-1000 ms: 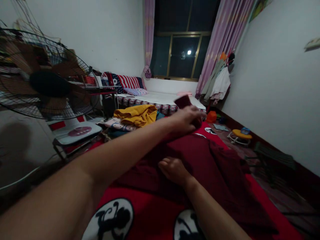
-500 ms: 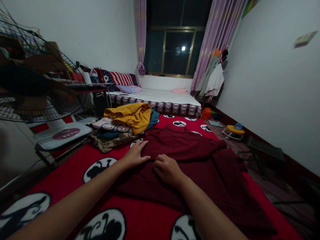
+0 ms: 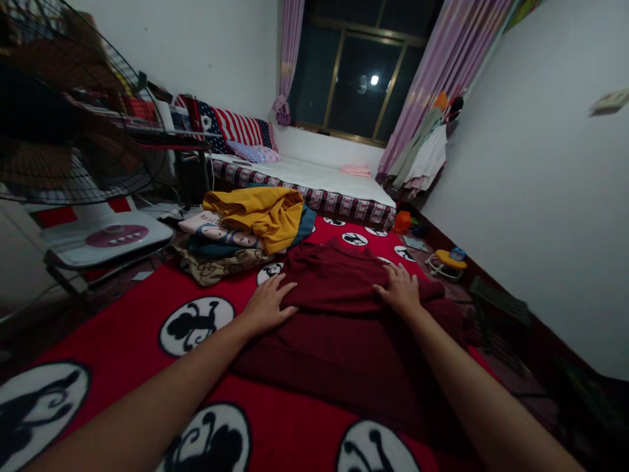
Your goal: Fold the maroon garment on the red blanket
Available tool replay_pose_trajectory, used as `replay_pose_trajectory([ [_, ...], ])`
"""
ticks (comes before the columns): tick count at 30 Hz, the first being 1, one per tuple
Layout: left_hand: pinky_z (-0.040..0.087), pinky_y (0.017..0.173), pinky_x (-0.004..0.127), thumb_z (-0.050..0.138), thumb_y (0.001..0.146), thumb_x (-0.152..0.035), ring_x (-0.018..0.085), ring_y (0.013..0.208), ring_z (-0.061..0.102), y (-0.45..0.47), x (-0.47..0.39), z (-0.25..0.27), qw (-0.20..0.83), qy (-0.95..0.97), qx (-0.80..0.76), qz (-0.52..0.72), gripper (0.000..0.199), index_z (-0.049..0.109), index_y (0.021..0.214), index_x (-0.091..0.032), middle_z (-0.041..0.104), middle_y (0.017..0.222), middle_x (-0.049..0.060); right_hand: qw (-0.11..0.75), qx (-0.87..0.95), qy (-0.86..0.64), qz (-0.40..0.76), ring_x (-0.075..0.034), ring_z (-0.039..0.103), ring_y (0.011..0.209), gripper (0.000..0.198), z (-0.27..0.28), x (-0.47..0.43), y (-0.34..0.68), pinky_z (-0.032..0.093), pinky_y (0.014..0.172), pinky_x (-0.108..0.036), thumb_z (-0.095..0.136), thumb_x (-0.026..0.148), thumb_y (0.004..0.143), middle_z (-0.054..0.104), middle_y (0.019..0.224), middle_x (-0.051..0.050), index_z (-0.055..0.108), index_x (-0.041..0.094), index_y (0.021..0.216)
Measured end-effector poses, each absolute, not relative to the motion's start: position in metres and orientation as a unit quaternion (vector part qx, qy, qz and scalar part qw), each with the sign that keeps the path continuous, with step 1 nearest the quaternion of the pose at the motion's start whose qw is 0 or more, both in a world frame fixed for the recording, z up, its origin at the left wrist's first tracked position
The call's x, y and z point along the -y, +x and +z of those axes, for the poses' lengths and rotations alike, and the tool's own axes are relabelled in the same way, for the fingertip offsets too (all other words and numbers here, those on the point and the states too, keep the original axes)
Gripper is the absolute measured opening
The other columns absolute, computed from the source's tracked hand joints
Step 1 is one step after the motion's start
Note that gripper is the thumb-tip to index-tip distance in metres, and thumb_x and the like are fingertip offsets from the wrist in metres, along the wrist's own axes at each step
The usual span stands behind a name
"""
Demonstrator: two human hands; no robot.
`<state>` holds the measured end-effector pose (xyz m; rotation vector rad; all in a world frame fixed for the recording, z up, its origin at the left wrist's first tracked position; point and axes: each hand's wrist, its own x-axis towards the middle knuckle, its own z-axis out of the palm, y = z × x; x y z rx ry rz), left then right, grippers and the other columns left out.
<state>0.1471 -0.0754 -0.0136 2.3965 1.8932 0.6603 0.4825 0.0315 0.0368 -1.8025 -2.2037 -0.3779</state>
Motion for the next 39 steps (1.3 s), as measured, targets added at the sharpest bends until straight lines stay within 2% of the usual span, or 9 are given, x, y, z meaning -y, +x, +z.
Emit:
replay_pose_trajectory([
  [2, 0.033, 0.110, 0.047, 0.059, 0.082, -0.049, 0.033, 0.134, 0.038, 0.148, 0.076, -0.014, 0.013, 0.764, -0.608, 0.215, 0.059, 0.054, 0.134, -0.022, 0.040, 0.146, 0.014, 0.070, 0.752, -0.641, -0.134, -0.036, 0.031, 0.136, 0.069, 0.037, -0.047, 0.499, 0.019, 0.105, -0.062, 0.060, 0.047, 0.082, 0.047, 0.141, -0.018, 0.040, 0.014, 0.139],
  [4, 0.032, 0.111, 0.047, 0.060, 0.081, -0.049, 0.032, 0.135, 0.037, 0.148, 0.077, -0.014, 0.019, 0.760, -0.612, 0.220, 0.059, 0.054, 0.134, -0.024, 0.041, 0.146, 0.012, 0.027, 0.763, -0.632, -0.132, -0.035, 0.043, 0.128, 0.063, 0.035, -0.054, 0.508, 0.021, 0.103, -0.061, 0.056, 0.049, 0.084, 0.054, 0.134, -0.018, 0.044, 0.015, 0.136],
  [8, 0.031, 0.112, 0.046, 0.062, 0.080, -0.048, 0.032, 0.135, 0.036, 0.148, 0.078, -0.014, 0.030, 0.756, -0.611, 0.232, 0.060, 0.054, 0.134, -0.024, 0.041, 0.146, 0.011, -0.031, 0.798, -0.592, -0.108, -0.027, 0.063, 0.096, 0.028, 0.040, -0.053, 0.514, 0.040, 0.086, -0.039, 0.053, 0.040, 0.088, 0.071, 0.099, -0.010, 0.066, 0.020, 0.101],
  [12, 0.030, 0.112, 0.047, 0.061, 0.080, -0.048, 0.034, 0.136, 0.035, 0.149, 0.080, -0.012, 0.032, 0.755, -0.613, 0.230, 0.061, 0.053, 0.135, -0.022, 0.039, 0.147, 0.013, -0.002, 0.818, -0.565, -0.112, -0.022, 0.064, 0.083, 0.019, 0.056, -0.055, 0.518, 0.041, 0.068, -0.029, 0.052, 0.032, 0.086, 0.070, 0.089, -0.007, 0.068, 0.021, 0.082],
  [22, 0.031, 0.112, 0.049, 0.064, 0.079, -0.046, 0.033, 0.136, 0.034, 0.147, 0.078, -0.015, 0.038, 0.760, -0.603, 0.239, 0.059, 0.054, 0.134, -0.026, 0.039, 0.148, 0.011, 0.092, 0.824, -0.556, -0.062, -0.021, 0.055, 0.114, 0.037, 0.042, -0.091, 0.481, 0.042, 0.093, -0.030, 0.051, 0.016, 0.083, 0.061, 0.123, -0.010, 0.063, 0.019, 0.118],
  [27, 0.029, 0.112, 0.050, 0.065, 0.078, -0.043, 0.035, 0.139, 0.030, 0.148, 0.079, -0.014, 0.038, 0.759, -0.603, 0.243, 0.061, 0.052, 0.136, -0.027, 0.031, 0.152, 0.011, 0.088, 0.805, -0.581, -0.079, -0.024, 0.056, 0.110, 0.024, 0.027, -0.099, 0.474, 0.044, 0.087, -0.031, 0.060, 0.025, 0.083, 0.062, 0.118, -0.012, 0.068, 0.017, 0.104],
  [32, 0.013, 0.113, 0.062, 0.064, 0.080, -0.034, 0.037, 0.145, 0.007, 0.153, 0.085, -0.006, -0.014, 0.783, -0.572, 0.244, 0.059, 0.050, 0.136, -0.032, 0.011, 0.160, 0.007, 0.106, 0.800, -0.582, -0.097, -0.022, 0.061, 0.100, 0.017, 0.042, -0.092, 0.478, 0.042, 0.082, -0.028, 0.054, 0.026, 0.087, 0.068, 0.105, -0.009, 0.067, 0.018, 0.093],
  [36, 0.011, 0.115, 0.059, 0.057, 0.085, -0.029, 0.030, 0.145, 0.016, 0.155, 0.086, -0.003, -0.002, 0.825, -0.521, 0.220, 0.051, 0.050, 0.135, -0.033, 0.027, 0.156, 0.006, 0.150, 0.761, -0.612, -0.153, -0.024, 0.065, 0.083, 0.029, 0.065, -0.080, 0.492, 0.040, 0.068, -0.030, 0.042, 0.037, 0.093, 0.071, 0.088, -0.010, 0.065, 0.019, 0.100],
  [39, 0.014, 0.115, 0.057, 0.054, 0.087, -0.028, 0.027, 0.143, 0.024, 0.155, 0.085, -0.004, 0.027, 0.836, -0.506, 0.209, 0.048, 0.050, 0.135, -0.033, 0.037, 0.151, 0.005, 0.067, 0.754, -0.626, -0.189, -0.028, 0.066, 0.083, 0.032, 0.072, -0.074, 0.507, 0.040, 0.064, -0.032, 0.045, 0.043, 0.091, 0.071, 0.087, -0.012, 0.067, 0.021, 0.097],
])
